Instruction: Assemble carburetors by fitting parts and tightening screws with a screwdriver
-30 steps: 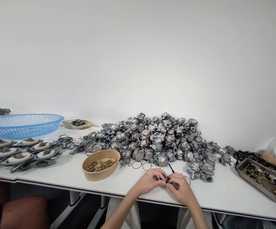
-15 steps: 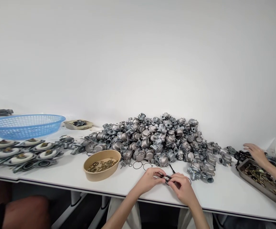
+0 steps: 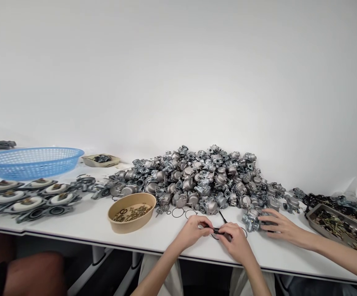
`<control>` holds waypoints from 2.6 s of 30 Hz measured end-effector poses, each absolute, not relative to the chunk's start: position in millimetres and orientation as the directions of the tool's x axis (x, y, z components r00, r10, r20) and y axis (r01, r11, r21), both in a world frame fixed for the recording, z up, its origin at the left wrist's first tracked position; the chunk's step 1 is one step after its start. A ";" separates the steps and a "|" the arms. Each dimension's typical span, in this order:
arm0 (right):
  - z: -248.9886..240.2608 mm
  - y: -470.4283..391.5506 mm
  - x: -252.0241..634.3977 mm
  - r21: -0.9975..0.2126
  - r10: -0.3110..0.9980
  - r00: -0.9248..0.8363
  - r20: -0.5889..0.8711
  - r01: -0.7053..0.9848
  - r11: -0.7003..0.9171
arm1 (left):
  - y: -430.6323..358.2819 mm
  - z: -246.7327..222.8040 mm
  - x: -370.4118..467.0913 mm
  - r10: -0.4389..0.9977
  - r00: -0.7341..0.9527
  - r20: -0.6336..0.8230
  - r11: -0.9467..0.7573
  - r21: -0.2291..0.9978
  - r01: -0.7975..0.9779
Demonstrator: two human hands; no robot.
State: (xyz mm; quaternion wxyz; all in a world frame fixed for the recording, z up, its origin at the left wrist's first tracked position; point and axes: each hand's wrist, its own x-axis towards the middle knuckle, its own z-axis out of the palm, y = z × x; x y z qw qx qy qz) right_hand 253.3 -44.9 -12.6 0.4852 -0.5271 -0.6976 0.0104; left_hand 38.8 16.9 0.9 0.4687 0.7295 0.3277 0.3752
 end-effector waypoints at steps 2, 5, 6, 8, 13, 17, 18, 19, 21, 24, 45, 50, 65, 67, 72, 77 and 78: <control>-10.3 -45.8 254.0 -0.475 0.758 -0.061 0.649 0.746 0.466 | 17.1 0.2 39.0 0.829 0.507 0.236 -0.340 0.933 0.121; -4.0 -48.6 252.5 -0.441 0.780 -0.182 0.598 0.739 0.510 | 18.2 -1.2 39.0 0.830 0.509 0.228 -0.331 0.936 0.120; -1.6 -49.6 251.8 -0.448 0.792 -0.205 0.576 0.731 0.515 | 18.5 -1.8 38.9 0.831 0.509 0.225 -0.327 0.937 0.121; 2.7 -51.2 250.5 -0.474 0.822 -0.246 0.514 0.716 0.512 | 19.2 -2.8 38.8 0.833 0.509 0.216 -0.319 0.939 0.125; 3.8 -49.7 249.3 -0.529 0.857 -0.242 0.454 0.701 0.478 | 19.2 -3.2 38.9 0.834 0.513 0.203 -0.311 0.941 0.133; -2.6 -46.5 250.3 -0.550 0.869 -0.165 0.467 0.715 0.432 | 18.5 -2.3 38.9 0.824 0.525 0.213 -0.325 0.937 0.131; -3.9 -46.0 250.8 -0.554 0.871 -0.152 0.467 0.718 0.422 | 18.5 -2.5 39.0 0.819 0.530 0.220 -0.335 0.933 0.131; -4.9 -45.6 251.2 -0.558 0.873 -0.144 0.465 0.719 0.415 | 18.5 -2.8 39.1 0.814 0.535 0.227 -0.346 0.929 0.132; -5.4 -45.6 251.5 -0.568 0.880 -0.132 0.457 0.717 0.403 | 18.9 -3.9 39.2 0.808 0.538 0.239 -0.361 0.923 0.134; -3.4 -46.9 250.4 -0.578 0.889 -0.129 0.439 0.717 0.389 | 21.1 -5.8 39.2 0.819 0.524 0.234 -0.350 0.927 0.133; 0.0 -47.8 249.0 -0.585 0.851 -0.194 0.488 0.651 0.484 | 19.3 -8.1 39.9 0.818 0.528 0.227 -0.320 0.943 0.090; -1.7 -48.1 249.0 -0.527 0.869 -0.153 0.471 0.741 0.416 | 21.4 -8.3 41.4 0.878 0.436 0.198 -0.289 0.945 0.152; -2.9 -48.6 249.9 -0.589 0.865 -0.224 0.450 0.653 0.476 | 15.5 -2.9 38.4 0.798 0.506 0.328 -0.528 0.785 0.324; -3.0 -48.0 249.7 -0.592 0.871 -0.234 0.432 0.656 0.469 | 16.6 -6.0 39.2 0.809 0.493 0.320 -0.522 0.777 0.352; -2.7 -46.9 248.3 -0.598 0.879 -0.242 0.411 0.656 0.461 | 19.6 -13.0 39.5 0.810 0.475 0.344 -0.533 0.771 0.350; -2.1 -48.1 248.5 -0.564 0.872 -0.296 0.390 0.672 0.480 | 20.4 -18.8 39.7 0.768 0.490 0.413 -0.600 0.732 0.323; -1.5 -48.9 248.7 -0.550 0.874 -0.301 0.381 0.686 0.476 | 20.1 -20.1 40.2 0.758 0.493 0.426 -0.612 0.725 0.315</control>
